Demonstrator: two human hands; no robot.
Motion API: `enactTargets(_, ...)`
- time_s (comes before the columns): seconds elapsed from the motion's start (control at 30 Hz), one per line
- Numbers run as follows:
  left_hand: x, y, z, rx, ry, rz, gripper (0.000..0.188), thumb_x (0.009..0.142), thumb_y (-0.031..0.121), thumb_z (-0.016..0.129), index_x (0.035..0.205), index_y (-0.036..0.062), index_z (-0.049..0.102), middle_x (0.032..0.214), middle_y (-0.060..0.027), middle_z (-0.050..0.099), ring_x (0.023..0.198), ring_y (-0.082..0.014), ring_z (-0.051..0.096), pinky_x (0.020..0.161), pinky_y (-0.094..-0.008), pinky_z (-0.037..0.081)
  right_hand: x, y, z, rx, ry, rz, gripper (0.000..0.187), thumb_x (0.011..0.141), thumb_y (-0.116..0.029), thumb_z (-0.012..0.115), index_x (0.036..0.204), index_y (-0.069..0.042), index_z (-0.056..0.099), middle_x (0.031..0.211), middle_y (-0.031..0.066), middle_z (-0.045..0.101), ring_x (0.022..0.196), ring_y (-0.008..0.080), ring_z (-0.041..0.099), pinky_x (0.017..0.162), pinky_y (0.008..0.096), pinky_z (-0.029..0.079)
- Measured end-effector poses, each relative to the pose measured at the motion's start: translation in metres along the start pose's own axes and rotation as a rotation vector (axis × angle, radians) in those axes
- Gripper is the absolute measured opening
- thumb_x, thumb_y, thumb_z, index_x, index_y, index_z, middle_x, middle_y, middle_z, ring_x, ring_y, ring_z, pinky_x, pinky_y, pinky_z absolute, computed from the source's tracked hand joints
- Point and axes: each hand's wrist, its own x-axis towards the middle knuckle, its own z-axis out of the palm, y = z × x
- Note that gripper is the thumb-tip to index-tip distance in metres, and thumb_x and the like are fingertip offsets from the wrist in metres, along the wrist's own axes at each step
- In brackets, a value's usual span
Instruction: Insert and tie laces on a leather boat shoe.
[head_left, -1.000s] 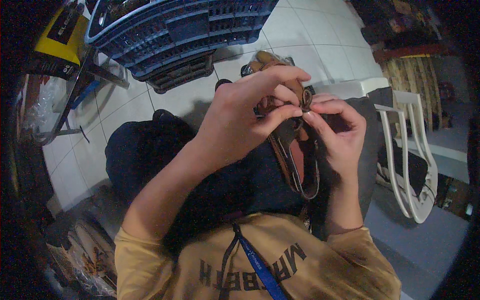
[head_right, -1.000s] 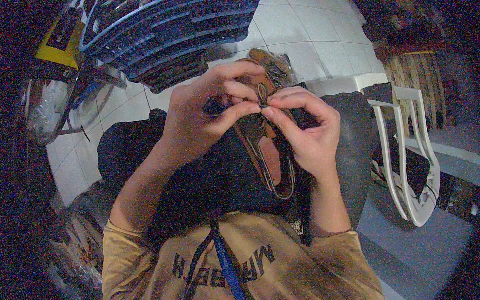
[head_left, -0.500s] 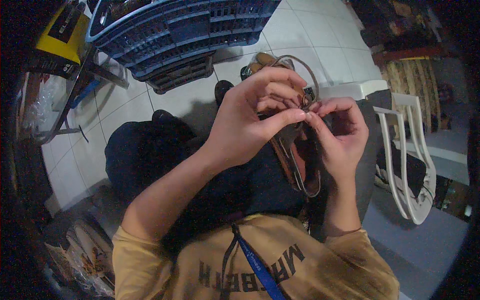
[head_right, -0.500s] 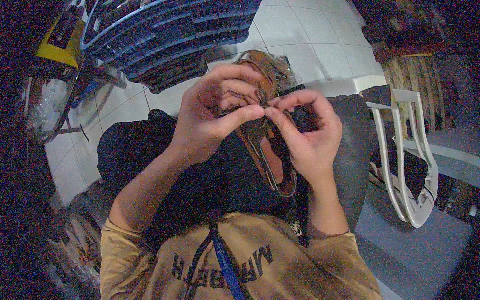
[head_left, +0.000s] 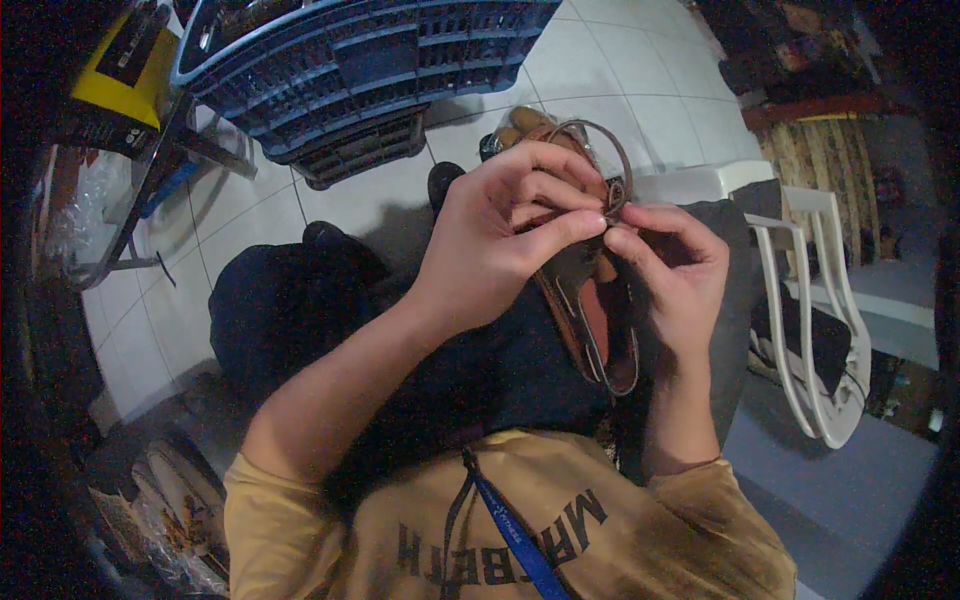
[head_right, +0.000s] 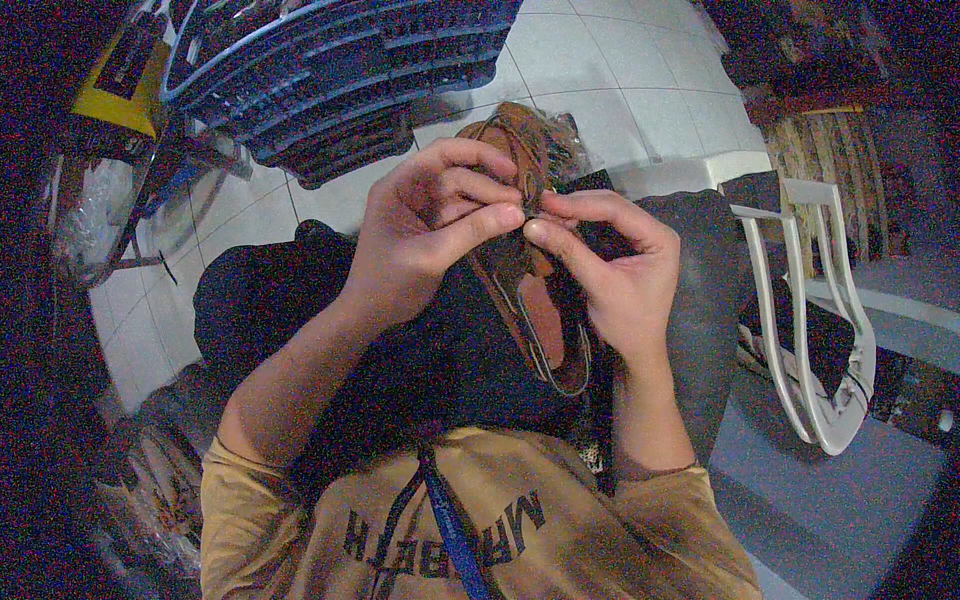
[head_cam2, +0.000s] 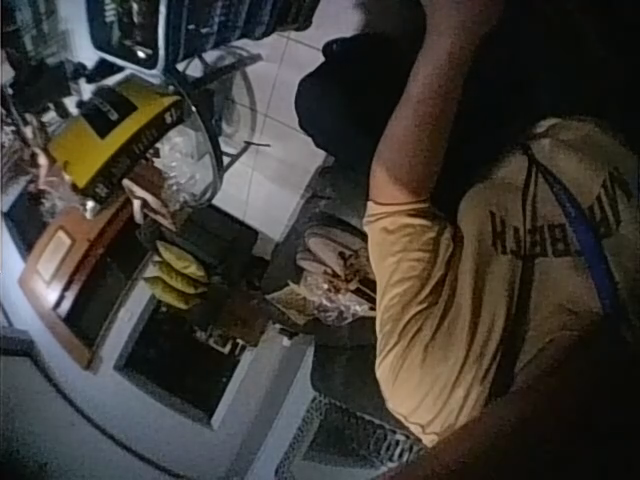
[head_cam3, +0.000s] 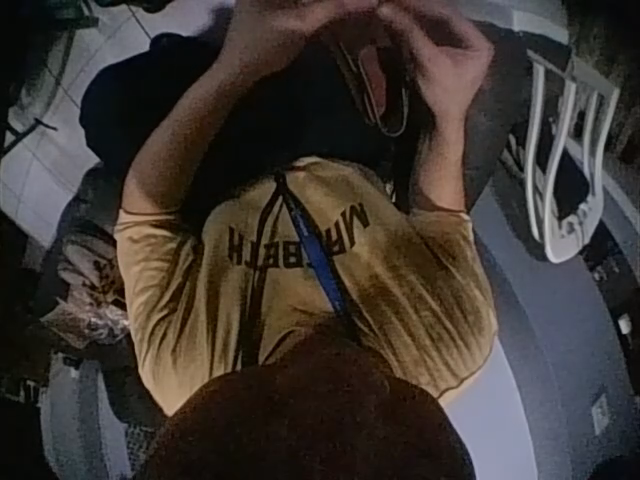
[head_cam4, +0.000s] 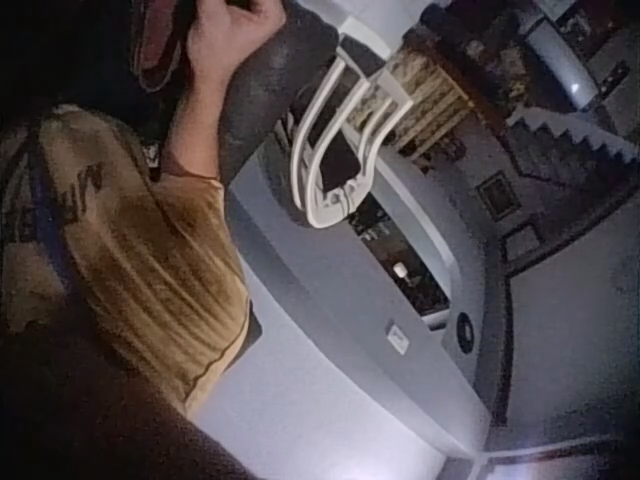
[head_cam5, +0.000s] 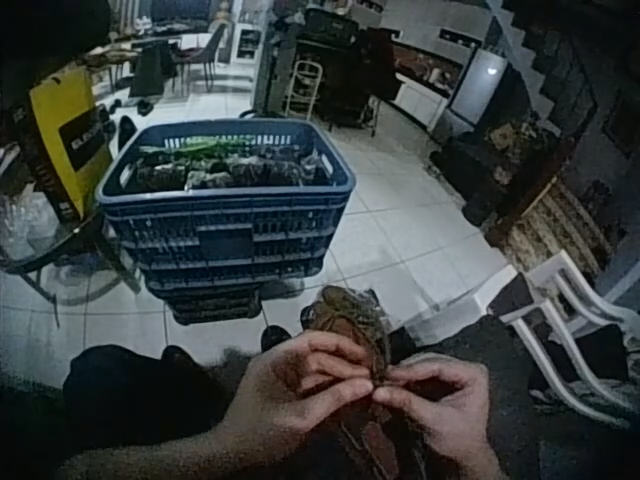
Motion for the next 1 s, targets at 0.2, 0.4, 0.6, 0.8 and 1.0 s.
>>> enactTargets(0.2, -0.001, 0.006, -0.002, 0.030, -0.015, -0.022, 0.035, 0.092, -0.003, 0.073, 0.125, -0.0028, 0.061, 0.101, -0.0071, 0.075, 0.095, -0.0106, 0.070, 0.086, -0.0233, 0.054, 0.001, -0.002, 0.008, 0.235, 0.052, 0.145, 0.018, 0.079, 0.001, 0.084, 0.095, 0.002, 0.077, 0.095, 0.0087, 0.076, 0.090, 0.0150, 0.070, 0.083, 0.0295, 0.055)
enactTargets(0.4, -0.001, 0.008, -0.001, 0.107, -0.034, -0.031, 0.038, 0.093, -0.002, 0.072, 0.130, -0.0026, 0.062, 0.102, -0.0058, 0.075, 0.093, -0.0083, 0.068, 0.086, -0.0215, 0.052, 0.002, 0.009, 0.004, -0.018, 0.023, -0.190, 0.016, 0.079, 0.005, 0.083, 0.093, 0.001, 0.077, 0.093, 0.0101, 0.075, 0.087, 0.0184, 0.071, 0.083, 0.0301, 0.055)
enactTargets(0.6, 0.001, 0.003, -0.012, 0.031, -0.055, 0.023, 0.039, 0.097, 0.009, 0.071, 0.133, -0.0009, 0.062, 0.105, -0.0057, 0.075, 0.095, -0.0095, 0.068, 0.086, -0.0253, 0.054, 0.001, -0.004, 0.017, -0.250, 0.097, -0.373, 0.017, 0.079, 0.005, 0.080, 0.095, 0.000, 0.078, 0.095, 0.0101, 0.074, 0.087, 0.0208, 0.071, 0.083, 0.0314, 0.055)
enactTargets(0.8, 0.006, 0.006, -0.018, 0.143, -0.044, -0.099, 0.042, 0.094, 0.010, 0.075, 0.133, -0.0006, 0.062, 0.099, -0.0057, 0.076, 0.092, -0.0118, 0.070, 0.084, -0.0281, 0.056, 0.002, -0.005, 0.015, -0.396, 0.001, -0.461, 0.021, 0.078, 0.003, 0.080, 0.098, -0.003, 0.079, 0.096, 0.0096, 0.074, 0.091, 0.0241, 0.071, 0.082, 0.0331, 0.055)
enactTargets(1.0, 0.006, 0.020, -0.017, 0.180, -0.120, -0.086, 0.045, 0.090, 0.002, 0.078, 0.132, -0.0010, 0.063, 0.095, -0.0039, 0.075, 0.091, -0.0080, 0.068, 0.083, -0.0227, 0.053, 0.006, -0.007, 0.013, -0.355, 0.031, -0.408, 0.016, 0.081, 0.000, 0.080, 0.097, -0.002, 0.078, 0.096, 0.0106, 0.075, 0.090, 0.0247, 0.073, 0.084, 0.0344, 0.056)
